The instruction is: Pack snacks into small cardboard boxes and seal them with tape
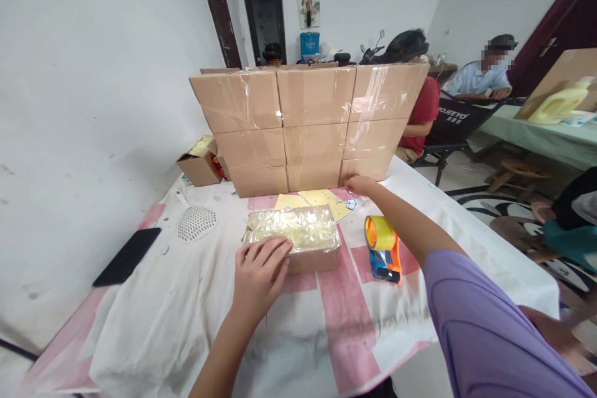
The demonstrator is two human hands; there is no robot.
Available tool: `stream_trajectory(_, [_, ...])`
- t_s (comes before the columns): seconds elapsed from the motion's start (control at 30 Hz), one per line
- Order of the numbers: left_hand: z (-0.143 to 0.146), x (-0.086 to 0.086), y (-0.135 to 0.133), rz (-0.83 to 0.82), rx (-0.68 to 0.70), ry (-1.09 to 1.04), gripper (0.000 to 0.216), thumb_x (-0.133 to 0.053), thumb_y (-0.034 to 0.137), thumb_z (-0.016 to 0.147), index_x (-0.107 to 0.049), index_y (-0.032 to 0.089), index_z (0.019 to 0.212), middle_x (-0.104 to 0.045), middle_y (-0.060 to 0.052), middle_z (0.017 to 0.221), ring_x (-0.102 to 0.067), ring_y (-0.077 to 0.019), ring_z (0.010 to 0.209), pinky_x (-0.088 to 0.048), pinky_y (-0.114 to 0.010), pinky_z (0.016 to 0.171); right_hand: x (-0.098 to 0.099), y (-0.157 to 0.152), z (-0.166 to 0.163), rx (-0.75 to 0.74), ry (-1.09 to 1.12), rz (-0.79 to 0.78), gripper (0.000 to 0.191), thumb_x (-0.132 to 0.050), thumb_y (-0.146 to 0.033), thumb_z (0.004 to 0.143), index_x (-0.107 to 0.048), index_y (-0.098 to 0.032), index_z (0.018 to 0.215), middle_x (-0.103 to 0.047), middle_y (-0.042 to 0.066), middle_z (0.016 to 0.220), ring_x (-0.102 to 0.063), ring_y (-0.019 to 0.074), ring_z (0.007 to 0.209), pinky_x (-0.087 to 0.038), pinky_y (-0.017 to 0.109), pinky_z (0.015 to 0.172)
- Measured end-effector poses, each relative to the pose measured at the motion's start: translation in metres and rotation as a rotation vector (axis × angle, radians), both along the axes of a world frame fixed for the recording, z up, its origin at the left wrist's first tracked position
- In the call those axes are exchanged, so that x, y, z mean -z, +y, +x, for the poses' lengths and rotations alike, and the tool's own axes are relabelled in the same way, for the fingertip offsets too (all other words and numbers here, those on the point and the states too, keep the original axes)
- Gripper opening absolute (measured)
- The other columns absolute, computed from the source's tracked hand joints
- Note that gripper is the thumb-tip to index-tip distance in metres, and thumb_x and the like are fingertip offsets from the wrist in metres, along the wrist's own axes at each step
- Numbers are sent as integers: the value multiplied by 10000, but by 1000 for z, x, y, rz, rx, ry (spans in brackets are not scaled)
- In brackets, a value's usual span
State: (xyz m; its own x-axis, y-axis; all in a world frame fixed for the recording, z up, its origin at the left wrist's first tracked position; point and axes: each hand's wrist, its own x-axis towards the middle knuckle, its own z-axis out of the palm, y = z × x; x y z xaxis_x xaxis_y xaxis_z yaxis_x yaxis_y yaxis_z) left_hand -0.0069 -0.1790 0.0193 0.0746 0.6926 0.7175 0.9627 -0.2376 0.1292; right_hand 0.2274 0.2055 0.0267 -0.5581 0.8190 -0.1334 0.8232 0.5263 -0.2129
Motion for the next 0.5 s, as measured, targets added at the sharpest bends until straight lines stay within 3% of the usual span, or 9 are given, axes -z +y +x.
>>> stream_trajectory(0.13, [-15,2,-2,-22,19,5,296,-586,221,964,-656,300,1240,-740,-18,1241,-660,-239,1141,-389,-421,946,-14,-28,9,-32,264,0,206,-645,-312,936,-738,-138,995,-754,98,1029,-684,205,927,-533,297,819])
stream_trajectory(0.2, [-27,4,-5,-38,27,-36,296,-589,245,961,-656,306,1243,-734,-21,1252,-660,-243,1153,-402,-423,955,-15,-57,12,-63,396,-35,246,-607,-328,925,-738,-132,995,-760,93,961,-680,189,849,-518,274,743])
stream_trajectory(0.4, [-43,6,-7,-33,38,-153,237,-588,308,966,-689,305,1181,-741,-18,1224,-665,-244,1170,-421,-415,973,9,-187,5,-215,860,-266,254,-618,-431,883,-695,-190,878,-684,16,806,-603,151,707,-478,274,674])
stream_trajectory(0.5, [-39,6,-8,-28,44,-156,222,-588,318,972,-694,302,1166,-742,-18,1221,-668,-243,1165,-411,-420,985,21,-231,-5,-171,1089,-344,184,-618,-383,876,-642,-205,836,-615,-14,758,-539,136,658,-429,268,641])
